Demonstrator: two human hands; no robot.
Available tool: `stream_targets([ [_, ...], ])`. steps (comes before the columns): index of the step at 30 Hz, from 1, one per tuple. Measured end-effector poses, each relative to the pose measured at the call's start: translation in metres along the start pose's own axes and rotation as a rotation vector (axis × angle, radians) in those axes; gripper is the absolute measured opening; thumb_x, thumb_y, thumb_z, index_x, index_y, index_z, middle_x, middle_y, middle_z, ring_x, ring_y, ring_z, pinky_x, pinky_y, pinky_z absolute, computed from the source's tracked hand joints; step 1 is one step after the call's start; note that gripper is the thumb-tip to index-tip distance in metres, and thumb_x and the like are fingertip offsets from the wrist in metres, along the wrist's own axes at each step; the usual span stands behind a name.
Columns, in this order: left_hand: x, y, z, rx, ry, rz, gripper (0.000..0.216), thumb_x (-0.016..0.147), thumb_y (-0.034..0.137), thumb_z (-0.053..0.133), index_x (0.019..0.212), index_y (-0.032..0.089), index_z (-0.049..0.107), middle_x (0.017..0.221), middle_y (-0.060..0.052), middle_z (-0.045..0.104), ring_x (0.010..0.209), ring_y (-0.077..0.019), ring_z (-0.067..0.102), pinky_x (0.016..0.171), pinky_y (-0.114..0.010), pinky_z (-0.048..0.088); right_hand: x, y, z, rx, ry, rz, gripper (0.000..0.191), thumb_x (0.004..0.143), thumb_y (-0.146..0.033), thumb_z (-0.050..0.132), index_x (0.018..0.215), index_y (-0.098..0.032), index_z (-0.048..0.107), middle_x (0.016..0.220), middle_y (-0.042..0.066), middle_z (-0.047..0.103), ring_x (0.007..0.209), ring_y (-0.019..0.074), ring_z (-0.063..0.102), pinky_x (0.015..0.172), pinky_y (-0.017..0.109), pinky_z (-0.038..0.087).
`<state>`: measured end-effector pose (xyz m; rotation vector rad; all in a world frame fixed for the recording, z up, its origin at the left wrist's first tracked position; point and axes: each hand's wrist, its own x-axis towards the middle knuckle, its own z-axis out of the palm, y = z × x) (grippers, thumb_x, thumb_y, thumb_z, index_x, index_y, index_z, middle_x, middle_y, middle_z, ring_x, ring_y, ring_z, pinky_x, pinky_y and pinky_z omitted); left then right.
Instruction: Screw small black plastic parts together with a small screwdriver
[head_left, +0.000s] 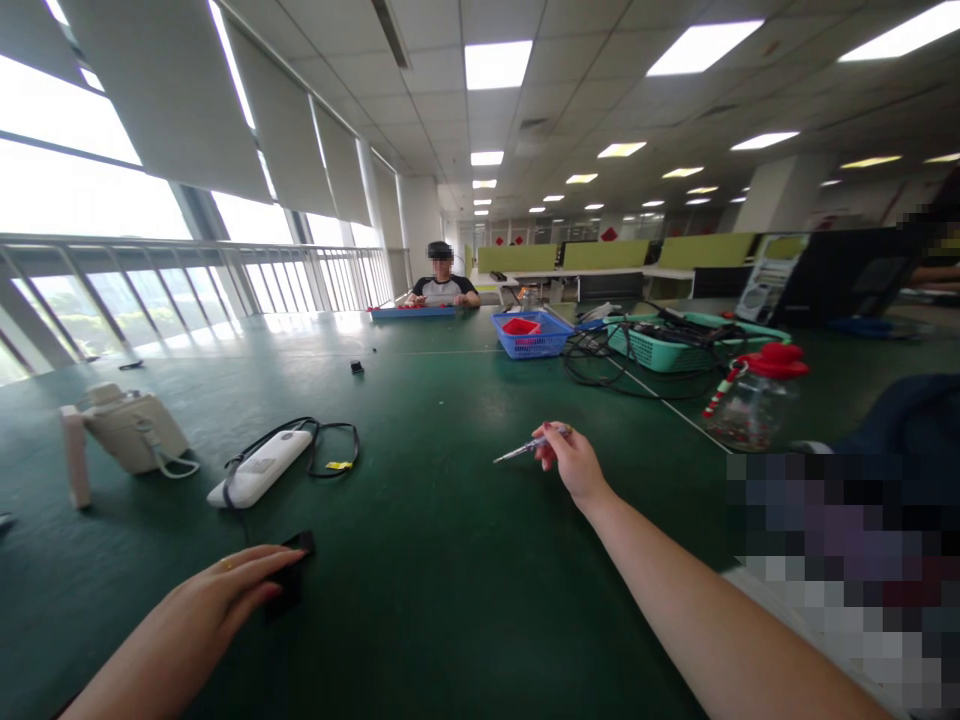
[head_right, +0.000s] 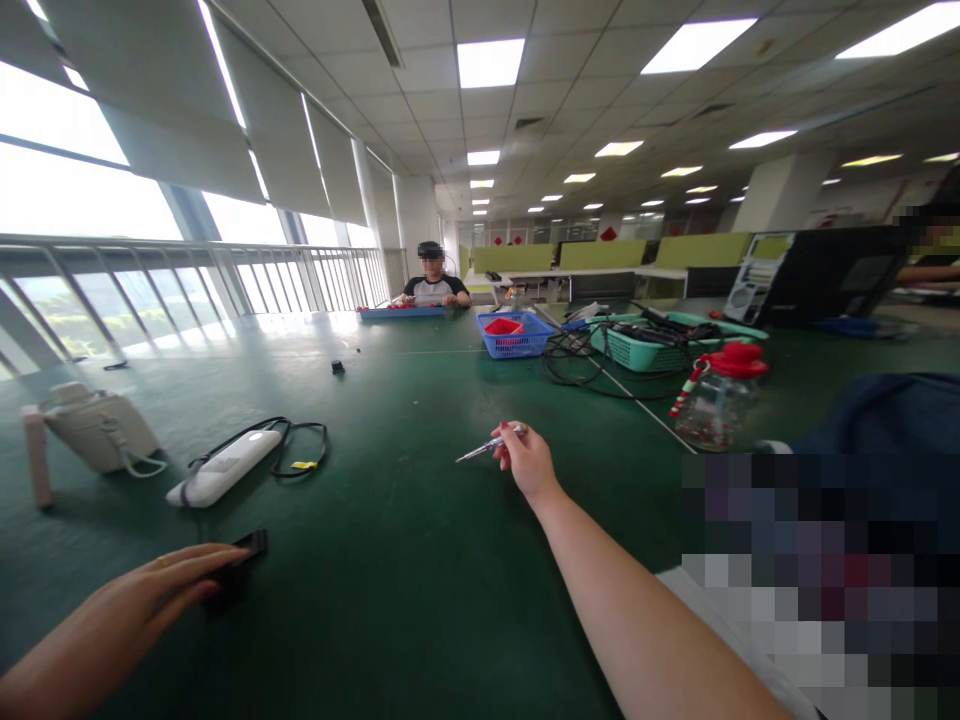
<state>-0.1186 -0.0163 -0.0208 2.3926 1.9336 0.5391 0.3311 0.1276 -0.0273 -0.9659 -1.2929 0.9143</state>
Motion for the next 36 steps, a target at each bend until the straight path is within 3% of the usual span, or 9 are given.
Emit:
stream_targets([
  [16, -0.002, 0.015, 0.001, -0.07, -0.005, -0.092, 0.035, 0.075, 0.052, 0.061, 0.102, 0.035, 0.076, 0.111, 0.0, 0.074, 0.101, -0.0295, 0.07, 0.091, -0.037, 0.056, 0.0, 0.0, 0.001, -0.011, -0.003, -0.004, 0.042, 0.082, -0.059, 0.06, 0.079, -0.017, 0.065, 0.061, 0.001, 0.06, 0.05, 0.0126, 0.053, 0.049, 0.026, 0.044],
  [25, -0.008, 0.029, 0.032, 0.152, 0.124, -0.194, 0.045, 0.079, 0.057, 0.055, 0.111, 0.032, 0.073, 0.117, -0.002, 0.071, 0.096, -0.0268, 0.071, 0.086, -0.034, 0.057, -0.001, -0.002, 0.001, -0.027, -0.002, -0.003, 0.044, 0.082, -0.061, 0.06, 0.078, -0.018, 0.066, 0.06, 0.001, 0.06, 0.05, 0.0128, 0.053, 0.048, 0.026, 0.044],
  [31, 0.007, 0.012, 0.02, 0.13, 0.249, -0.184, 0.05, 0.092, 0.05, 0.035, 0.12, 0.026, 0.068, 0.121, -0.007, 0.069, 0.103, -0.0255, 0.068, 0.087, -0.034, 0.055, -0.001, -0.001, 0.001, -0.016, -0.005, 0.006, 0.044, 0.081, -0.062, 0.061, 0.079, -0.018, 0.066, 0.062, 0.001, 0.061, 0.051, 0.0135, 0.054, 0.05, 0.027, 0.045],
  [36, 0.026, -0.008, 0.02, 0.062, 0.073, -0.145, 0.056, 0.084, 0.049, 0.05, 0.13, 0.02, 0.06, 0.128, -0.01, 0.065, 0.113, -0.0297, 0.064, 0.098, -0.041, 0.05, 0.0, 0.0, 0.001, -0.012, -0.011, -0.003, 0.044, 0.081, -0.062, 0.061, 0.079, -0.018, 0.066, 0.061, 0.001, 0.06, 0.05, 0.013, 0.052, 0.049, 0.026, 0.044],
])
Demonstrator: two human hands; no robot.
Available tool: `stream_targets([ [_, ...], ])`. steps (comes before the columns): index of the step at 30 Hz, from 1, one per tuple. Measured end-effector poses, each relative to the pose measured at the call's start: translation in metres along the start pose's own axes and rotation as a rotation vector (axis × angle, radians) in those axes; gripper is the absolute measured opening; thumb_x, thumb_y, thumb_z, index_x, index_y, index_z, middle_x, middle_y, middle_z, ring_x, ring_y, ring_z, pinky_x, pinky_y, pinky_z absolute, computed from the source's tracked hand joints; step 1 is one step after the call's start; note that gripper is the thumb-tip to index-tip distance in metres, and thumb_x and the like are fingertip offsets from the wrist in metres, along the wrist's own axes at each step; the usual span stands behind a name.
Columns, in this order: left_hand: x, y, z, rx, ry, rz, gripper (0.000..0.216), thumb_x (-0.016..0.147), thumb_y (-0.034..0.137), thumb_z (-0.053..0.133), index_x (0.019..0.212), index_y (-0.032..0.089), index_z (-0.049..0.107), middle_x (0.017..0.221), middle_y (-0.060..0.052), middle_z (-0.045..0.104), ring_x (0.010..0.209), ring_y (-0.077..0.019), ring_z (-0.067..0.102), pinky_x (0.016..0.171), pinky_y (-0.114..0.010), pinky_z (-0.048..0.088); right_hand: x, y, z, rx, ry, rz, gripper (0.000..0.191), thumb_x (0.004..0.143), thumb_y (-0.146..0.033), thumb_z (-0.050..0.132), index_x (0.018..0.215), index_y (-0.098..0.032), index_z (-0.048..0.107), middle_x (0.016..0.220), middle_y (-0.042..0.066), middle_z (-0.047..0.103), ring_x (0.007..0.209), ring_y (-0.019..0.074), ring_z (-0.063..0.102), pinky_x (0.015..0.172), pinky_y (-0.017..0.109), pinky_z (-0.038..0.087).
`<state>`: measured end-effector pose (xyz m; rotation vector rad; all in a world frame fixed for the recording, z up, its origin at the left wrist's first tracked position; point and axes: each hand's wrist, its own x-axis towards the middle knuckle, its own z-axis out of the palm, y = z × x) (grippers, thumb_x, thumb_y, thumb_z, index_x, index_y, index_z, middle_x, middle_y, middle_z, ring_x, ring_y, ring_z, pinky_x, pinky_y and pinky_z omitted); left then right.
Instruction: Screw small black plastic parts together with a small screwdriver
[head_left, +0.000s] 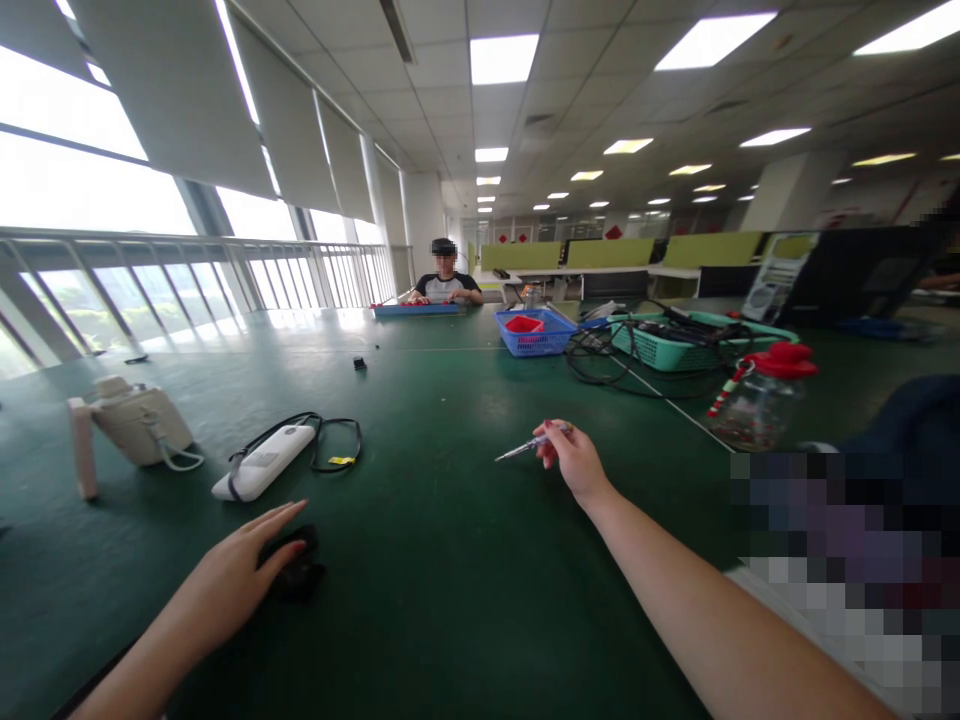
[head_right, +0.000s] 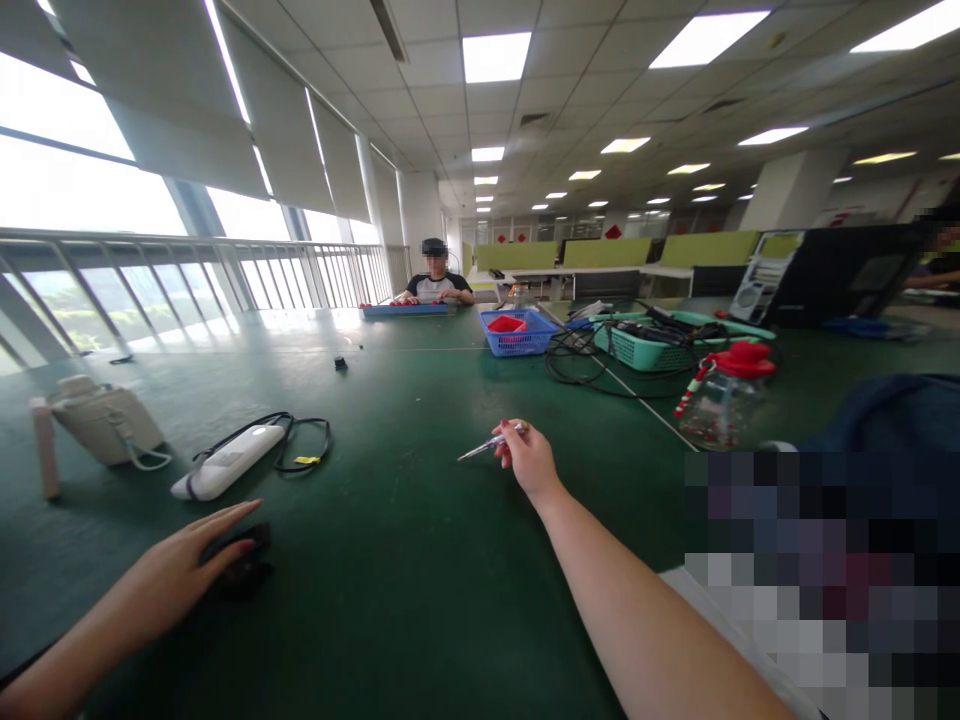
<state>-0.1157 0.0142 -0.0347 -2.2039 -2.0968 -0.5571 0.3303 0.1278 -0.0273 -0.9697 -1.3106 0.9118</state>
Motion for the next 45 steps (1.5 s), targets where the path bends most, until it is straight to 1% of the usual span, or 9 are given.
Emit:
stream_targets([
  [4, 0.005, -0.004, 0.009, 0.01, -0.061, 0.009, 0.053, 0.084, 0.046, 0.049, 0.127, 0.018, 0.064, 0.123, -0.011, 0.068, 0.109, -0.0293, 0.066, 0.097, -0.041, 0.051, 0.001, 0.001, -0.001, 0.001, -0.01, 0.001, 0.043, 0.083, -0.06, 0.06, 0.08, -0.017, 0.066, 0.062, 0.001, 0.06, 0.051, 0.0125, 0.053, 0.05, 0.026, 0.045],
  [7, 0.005, -0.007, 0.012, 0.019, -0.012, 0.01, 0.05, 0.086, 0.043, 0.046, 0.123, 0.016, 0.066, 0.118, -0.013, 0.07, 0.107, -0.0292, 0.067, 0.095, -0.039, 0.053, 0.001, 0.002, -0.001, -0.006, -0.012, -0.007, 0.043, 0.083, -0.059, 0.06, 0.079, -0.017, 0.066, 0.061, 0.001, 0.06, 0.05, 0.0121, 0.053, 0.049, 0.026, 0.044],
  [10, 0.0, -0.009, 0.007, -0.01, 0.065, 0.017, 0.048, 0.089, 0.039, 0.041, 0.126, 0.019, 0.064, 0.121, -0.01, 0.069, 0.107, -0.0277, 0.067, 0.092, -0.038, 0.054, 0.001, 0.002, 0.0, -0.004, -0.008, -0.009, 0.043, 0.083, -0.06, 0.06, 0.08, -0.017, 0.065, 0.06, 0.001, 0.06, 0.049, 0.012, 0.052, 0.048, 0.025, 0.044],
  [13, -0.014, -0.006, -0.002, -0.07, 0.111, 0.125, 0.046, 0.091, 0.035, 0.038, 0.133, 0.027, 0.057, 0.132, -0.004, 0.062, 0.116, -0.0244, 0.062, 0.097, -0.036, 0.052, 0.001, 0.001, 0.001, -0.008, -0.001, -0.006, 0.043, 0.083, -0.06, 0.06, 0.08, -0.017, 0.065, 0.06, 0.001, 0.06, 0.049, 0.0122, 0.052, 0.049, 0.026, 0.044],
  [16, -0.031, -0.002, -0.009, -0.105, 0.07, 0.273, 0.046, 0.092, 0.028, 0.039, 0.135, 0.034, 0.053, 0.137, -0.001, 0.057, 0.119, -0.0214, 0.06, 0.098, -0.032, 0.051, 0.001, 0.001, 0.0, -0.02, 0.0, -0.002, 0.043, 0.083, -0.059, 0.059, 0.079, -0.017, 0.065, 0.06, 0.001, 0.06, 0.049, 0.0124, 0.053, 0.049, 0.026, 0.044],
  [21, -0.045, 0.002, -0.008, -0.079, 0.029, 0.385, 0.047, 0.092, 0.023, 0.041, 0.135, 0.036, 0.053, 0.136, -0.002, 0.058, 0.118, -0.0219, 0.06, 0.1, -0.034, 0.05, 0.001, 0.004, 0.0, -0.019, -0.007, -0.01, 0.041, 0.084, -0.058, 0.059, 0.08, -0.017, 0.065, 0.061, 0.0, 0.06, 0.05, 0.0122, 0.053, 0.049, 0.026, 0.044],
  [30, -0.032, 0.014, -0.009, -0.076, -0.082, 0.391, 0.043, 0.091, 0.028, 0.049, 0.132, 0.036, 0.057, 0.131, -0.002, 0.062, 0.117, -0.0235, 0.061, 0.103, -0.036, 0.048, 0.003, 0.006, 0.0, -0.006, 0.002, -0.02, 0.04, 0.085, -0.056, 0.059, 0.08, -0.017, 0.065, 0.06, 0.001, 0.06, 0.049, 0.0121, 0.052, 0.048, 0.026, 0.043],
  [40, -0.024, 0.015, -0.01, -0.112, -0.166, 0.296, 0.044, 0.088, 0.032, 0.053, 0.132, 0.035, 0.058, 0.124, 0.0, 0.067, 0.11, -0.0234, 0.066, 0.097, -0.033, 0.052, 0.003, 0.005, 0.0, -0.01, -0.003, -0.017, 0.04, 0.085, -0.056, 0.059, 0.08, -0.017, 0.065, 0.06, 0.001, 0.06, 0.049, 0.012, 0.052, 0.048, 0.025, 0.043],
  [45, -0.023, 0.014, -0.011, -0.132, -0.194, 0.248, 0.048, 0.081, 0.04, 0.064, 0.129, 0.036, 0.06, 0.128, 0.001, 0.066, 0.113, -0.0251, 0.064, 0.1, -0.033, 0.051, 0.003, 0.005, 0.0, -0.014, 0.006, -0.031, 0.041, 0.084, -0.057, 0.058, 0.079, -0.017, 0.065, 0.059, 0.001, 0.059, 0.048, 0.0121, 0.051, 0.047, 0.025, 0.042],
])
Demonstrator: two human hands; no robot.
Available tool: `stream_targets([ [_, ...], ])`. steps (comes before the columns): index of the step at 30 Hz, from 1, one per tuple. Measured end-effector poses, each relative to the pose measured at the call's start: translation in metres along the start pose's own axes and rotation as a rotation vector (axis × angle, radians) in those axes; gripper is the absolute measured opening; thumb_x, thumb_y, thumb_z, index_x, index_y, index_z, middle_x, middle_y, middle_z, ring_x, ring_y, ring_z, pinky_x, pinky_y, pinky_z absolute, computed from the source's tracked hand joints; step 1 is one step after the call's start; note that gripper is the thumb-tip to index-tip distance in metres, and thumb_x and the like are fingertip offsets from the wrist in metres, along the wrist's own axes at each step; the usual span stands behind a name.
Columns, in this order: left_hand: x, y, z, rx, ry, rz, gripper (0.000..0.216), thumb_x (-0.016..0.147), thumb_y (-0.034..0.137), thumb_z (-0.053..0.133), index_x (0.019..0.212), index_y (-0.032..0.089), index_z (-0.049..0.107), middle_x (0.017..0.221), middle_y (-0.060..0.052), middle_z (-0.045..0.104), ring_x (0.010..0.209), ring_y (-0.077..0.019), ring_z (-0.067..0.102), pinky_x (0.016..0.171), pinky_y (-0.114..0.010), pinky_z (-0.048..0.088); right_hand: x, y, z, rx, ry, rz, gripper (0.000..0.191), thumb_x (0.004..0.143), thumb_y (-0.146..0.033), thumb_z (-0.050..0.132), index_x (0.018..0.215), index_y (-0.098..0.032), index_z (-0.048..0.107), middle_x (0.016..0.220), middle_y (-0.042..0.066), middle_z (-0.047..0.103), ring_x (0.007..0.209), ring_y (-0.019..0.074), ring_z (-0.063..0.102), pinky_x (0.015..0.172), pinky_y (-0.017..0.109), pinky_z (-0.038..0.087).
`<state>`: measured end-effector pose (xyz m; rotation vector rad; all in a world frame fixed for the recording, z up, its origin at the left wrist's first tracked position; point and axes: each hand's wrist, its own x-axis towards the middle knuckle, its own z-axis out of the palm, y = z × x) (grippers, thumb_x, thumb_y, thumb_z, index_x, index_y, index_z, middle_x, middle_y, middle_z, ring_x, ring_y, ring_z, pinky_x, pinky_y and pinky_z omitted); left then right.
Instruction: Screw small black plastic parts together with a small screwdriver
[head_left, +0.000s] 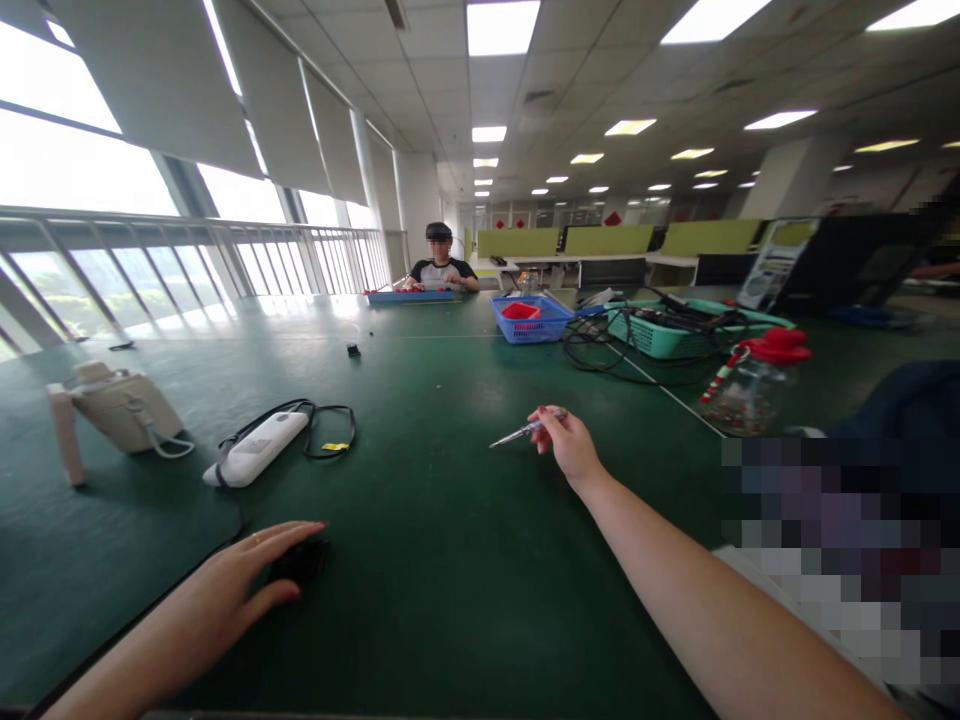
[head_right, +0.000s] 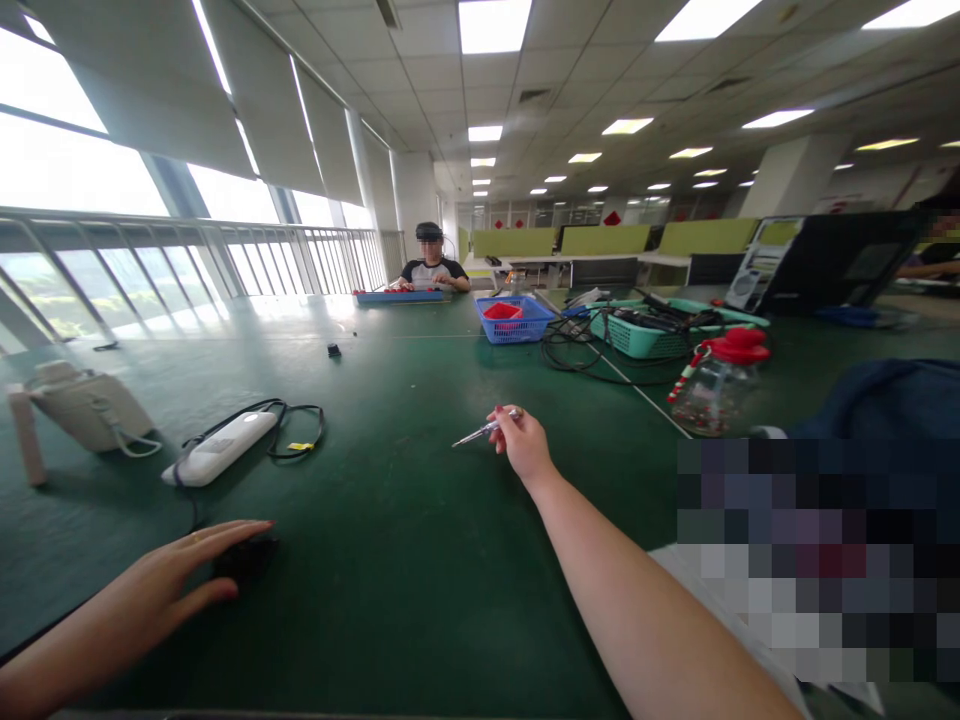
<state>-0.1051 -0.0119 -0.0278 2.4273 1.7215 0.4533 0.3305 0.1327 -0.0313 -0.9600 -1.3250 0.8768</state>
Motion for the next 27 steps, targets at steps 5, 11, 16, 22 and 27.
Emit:
stream_targets([
  [5, 0.012, 0.015, -0.01, 0.0, 0.03, -0.035, 0.033, 0.081, 0.042, 0.062, 0.111, 0.032, 0.071, 0.116, -0.001, 0.072, 0.103, -0.0257, 0.069, 0.094, -0.035, 0.055, 0.0, 0.0, 0.001, 0.005, -0.009, -0.002, 0.041, 0.084, -0.057, 0.058, 0.079, -0.017, 0.065, 0.06, 0.0, 0.06, 0.048, 0.012, 0.052, 0.048, 0.025, 0.042],
  [11, 0.062, 0.1, -0.023, -0.066, 0.06, 0.102, 0.032, 0.086, 0.034, 0.057, 0.117, 0.03, 0.065, 0.121, -0.001, 0.068, 0.112, -0.0239, 0.062, 0.101, -0.038, 0.048, -0.001, -0.004, 0.001, 0.029, -0.005, 0.007, 0.04, 0.083, -0.057, 0.061, 0.082, -0.017, 0.065, 0.061, 0.0, 0.061, 0.049, 0.012, 0.053, 0.049, 0.026, 0.044],
  [16, 0.129, 0.153, -0.005, -0.12, -0.033, 0.273, 0.031, 0.086, 0.026, 0.059, 0.117, 0.028, 0.065, 0.118, -0.001, 0.068, 0.11, -0.022, 0.061, 0.1, -0.034, 0.046, -0.001, -0.007, -0.001, 0.025, 0.025, -0.006, 0.037, 0.083, -0.054, 0.061, 0.086, -0.017, 0.065, 0.066, 0.001, 0.063, 0.05, 0.0123, 0.054, 0.05, 0.027, 0.045],
  [22, 0.195, 0.155, 0.045, -0.088, -0.017, 0.229, 0.031, 0.084, 0.024, 0.062, 0.115, 0.022, 0.067, 0.114, -0.006, 0.069, 0.107, -0.0241, 0.062, 0.098, -0.035, 0.046, 0.0, -0.008, 0.001, -0.026, -0.016, -0.035, 0.029, 0.083, -0.045, 0.063, 0.096, -0.02, 0.063, 0.084, 0.002, 0.065, 0.054, 0.0121, 0.057, 0.058, 0.03, 0.049],
  [27, 0.207, 0.147, 0.066, -0.132, 0.05, 0.201, 0.034, 0.084, 0.026, 0.065, 0.118, 0.022, 0.066, 0.116, -0.007, 0.067, 0.109, -0.0247, 0.061, 0.1, -0.036, 0.045, -0.008, -0.021, 0.007, -0.155, -0.032, -0.117, 0.026, 0.09, -0.045, 0.056, 0.091, -0.02, 0.063, 0.075, 0.0, 0.06, 0.06, 0.0142, 0.056, 0.062, 0.03, 0.046],
])
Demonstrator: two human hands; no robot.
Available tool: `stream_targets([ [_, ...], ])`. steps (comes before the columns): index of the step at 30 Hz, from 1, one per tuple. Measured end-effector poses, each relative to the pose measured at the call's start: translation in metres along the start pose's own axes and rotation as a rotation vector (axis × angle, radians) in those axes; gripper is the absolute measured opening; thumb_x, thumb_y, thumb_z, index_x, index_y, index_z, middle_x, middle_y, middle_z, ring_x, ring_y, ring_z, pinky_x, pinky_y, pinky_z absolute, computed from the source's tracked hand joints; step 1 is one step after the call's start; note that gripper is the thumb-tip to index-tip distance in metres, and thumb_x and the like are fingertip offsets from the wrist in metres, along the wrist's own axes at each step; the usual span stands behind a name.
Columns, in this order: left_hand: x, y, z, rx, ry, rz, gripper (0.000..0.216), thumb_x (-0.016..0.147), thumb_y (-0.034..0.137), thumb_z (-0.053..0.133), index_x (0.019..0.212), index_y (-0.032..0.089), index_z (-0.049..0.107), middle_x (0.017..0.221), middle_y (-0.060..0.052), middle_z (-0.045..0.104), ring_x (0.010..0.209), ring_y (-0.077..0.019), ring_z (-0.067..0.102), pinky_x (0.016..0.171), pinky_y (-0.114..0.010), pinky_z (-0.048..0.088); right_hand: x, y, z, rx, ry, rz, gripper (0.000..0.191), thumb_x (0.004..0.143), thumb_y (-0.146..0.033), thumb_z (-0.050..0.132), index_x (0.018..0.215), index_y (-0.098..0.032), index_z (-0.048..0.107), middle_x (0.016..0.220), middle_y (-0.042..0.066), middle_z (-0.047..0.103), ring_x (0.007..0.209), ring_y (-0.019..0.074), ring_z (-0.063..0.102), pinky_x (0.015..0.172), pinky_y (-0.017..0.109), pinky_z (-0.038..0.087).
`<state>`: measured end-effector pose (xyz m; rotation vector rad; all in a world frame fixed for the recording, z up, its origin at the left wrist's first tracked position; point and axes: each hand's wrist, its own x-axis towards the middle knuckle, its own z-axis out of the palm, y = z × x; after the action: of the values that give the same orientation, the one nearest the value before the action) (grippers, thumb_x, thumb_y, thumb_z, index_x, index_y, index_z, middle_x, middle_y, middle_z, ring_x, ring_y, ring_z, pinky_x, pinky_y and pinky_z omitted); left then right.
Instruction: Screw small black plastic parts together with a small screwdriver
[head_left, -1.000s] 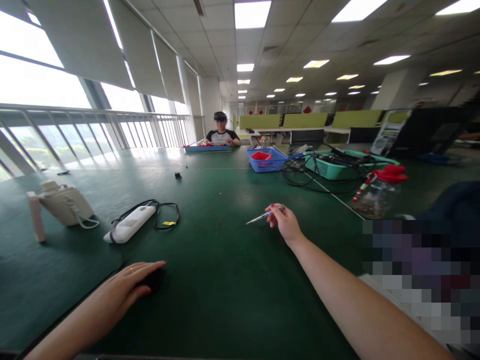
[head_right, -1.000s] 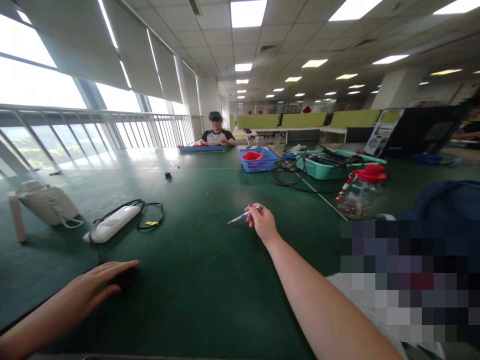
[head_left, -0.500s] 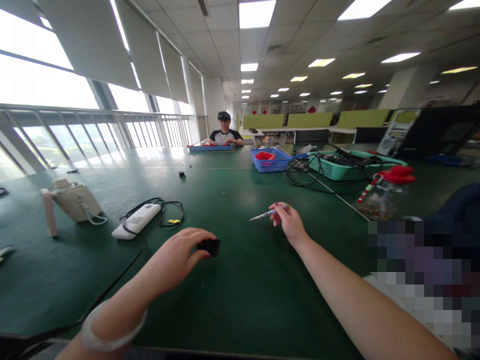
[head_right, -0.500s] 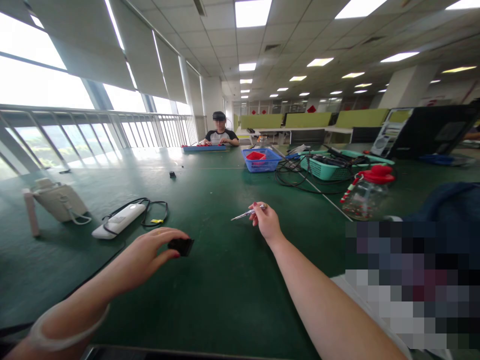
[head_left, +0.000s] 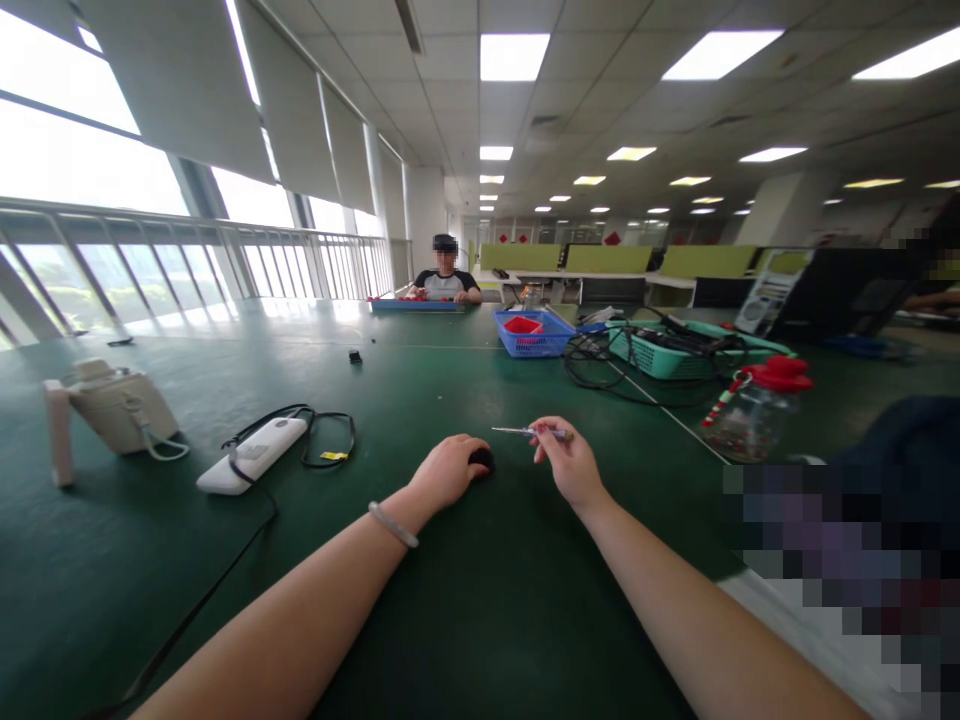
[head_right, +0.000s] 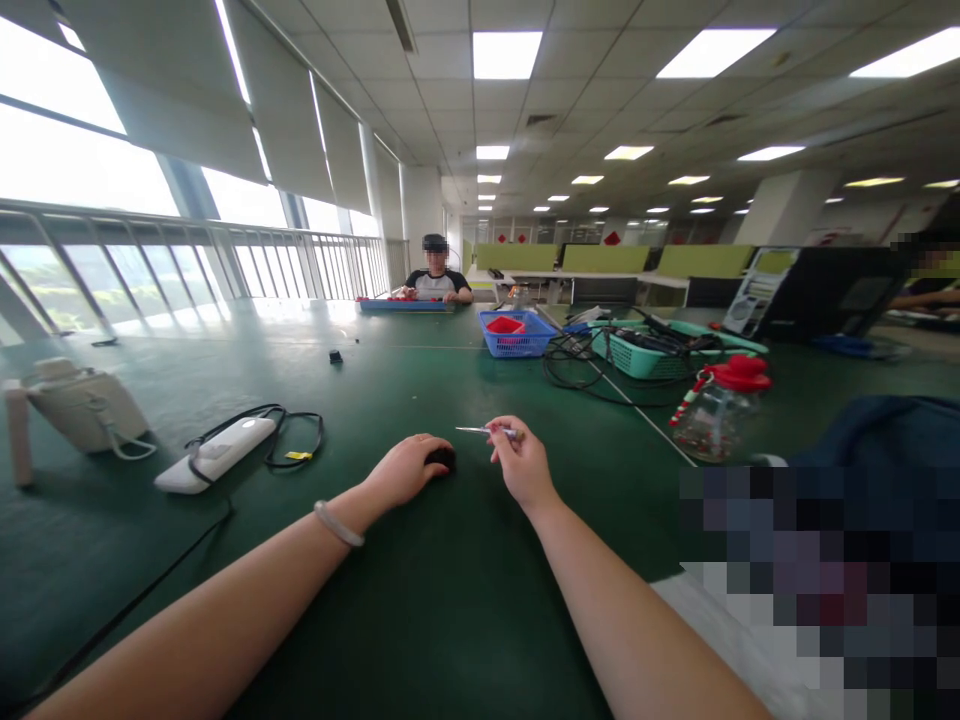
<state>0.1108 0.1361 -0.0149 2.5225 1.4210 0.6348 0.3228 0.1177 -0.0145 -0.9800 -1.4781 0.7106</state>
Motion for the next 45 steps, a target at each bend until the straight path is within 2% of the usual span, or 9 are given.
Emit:
stream_targets([
  [6, -0.004, -0.013, 0.005, -0.133, 0.01, -0.05, 0.054, 0.077, 0.029, 0.073, 0.128, 0.02, 0.06, 0.12, -0.008, 0.066, 0.108, -0.0254, 0.061, 0.098, -0.036, 0.046, -0.009, -0.013, 0.006, -0.124, -0.058, -0.111, 0.029, 0.094, -0.043, 0.049, 0.079, -0.022, 0.061, 0.064, 0.0, 0.054, 0.061, 0.0164, 0.054, 0.06, 0.029, 0.044],
  [12, -0.004, -0.014, 0.006, -0.131, 0.007, -0.022, 0.04, 0.08, 0.025, 0.068, 0.12, 0.021, 0.065, 0.12, -0.007, 0.068, 0.111, -0.0249, 0.061, 0.101, -0.037, 0.044, -0.013, -0.021, 0.011, -0.285, -0.091, -0.191, 0.025, 0.093, -0.036, 0.047, 0.078, -0.022, 0.061, 0.066, 0.001, 0.058, 0.063, 0.0179, 0.055, 0.059, 0.03, 0.042],
  [16, -0.005, -0.013, 0.007, -0.123, 0.01, -0.021, 0.04, 0.08, 0.026, 0.068, 0.12, 0.022, 0.065, 0.119, -0.006, 0.068, 0.111, -0.0243, 0.062, 0.1, -0.035, 0.045, -0.016, -0.027, 0.012, -0.373, -0.131, -0.242, 0.021, 0.09, -0.029, 0.046, 0.075, -0.023, 0.06, 0.068, 0.002, 0.061, 0.067, 0.0195, 0.057, 0.06, 0.03, 0.042],
  [23, -0.005, -0.014, 0.012, -0.111, 0.031, -0.04, 0.039, 0.081, 0.031, 0.068, 0.118, 0.022, 0.065, 0.116, -0.007, 0.069, 0.109, -0.0246, 0.061, 0.099, -0.035, 0.046, -0.02, -0.032, 0.018, -0.539, -0.18, -0.446, 0.013, 0.084, -0.019, 0.049, 0.078, -0.022, 0.059, 0.075, 0.003, 0.063, 0.076, 0.0207, 0.056, 0.071, 0.034, 0.043],
  [37, -0.005, -0.016, 0.016, -0.145, 0.061, -0.027, 0.035, 0.077, 0.026, 0.066, 0.112, 0.023, 0.066, 0.109, -0.005, 0.071, 0.105, -0.0242, 0.063, 0.095, -0.035, 0.047, -0.029, -0.042, 0.03, -0.76, -0.389, -0.79, 0.011, 0.08, -0.015, 0.052, 0.081, -0.021, 0.061, 0.072, 0.003, 0.063, 0.067, 0.0175, 0.052, 0.084, 0.04, 0.041],
  [45, -0.006, -0.017, 0.018, -0.141, 0.083, -0.028, 0.036, 0.077, 0.026, 0.066, 0.113, 0.022, 0.066, 0.11, -0.006, 0.069, 0.107, -0.0243, 0.061, 0.095, -0.036, 0.047, -0.03, -0.043, 0.031, -0.79, -0.378, -0.828, 0.012, 0.082, -0.015, 0.052, 0.081, -0.021, 0.062, 0.072, 0.003, 0.063, 0.067, 0.0175, 0.053, 0.085, 0.04, 0.04],
])
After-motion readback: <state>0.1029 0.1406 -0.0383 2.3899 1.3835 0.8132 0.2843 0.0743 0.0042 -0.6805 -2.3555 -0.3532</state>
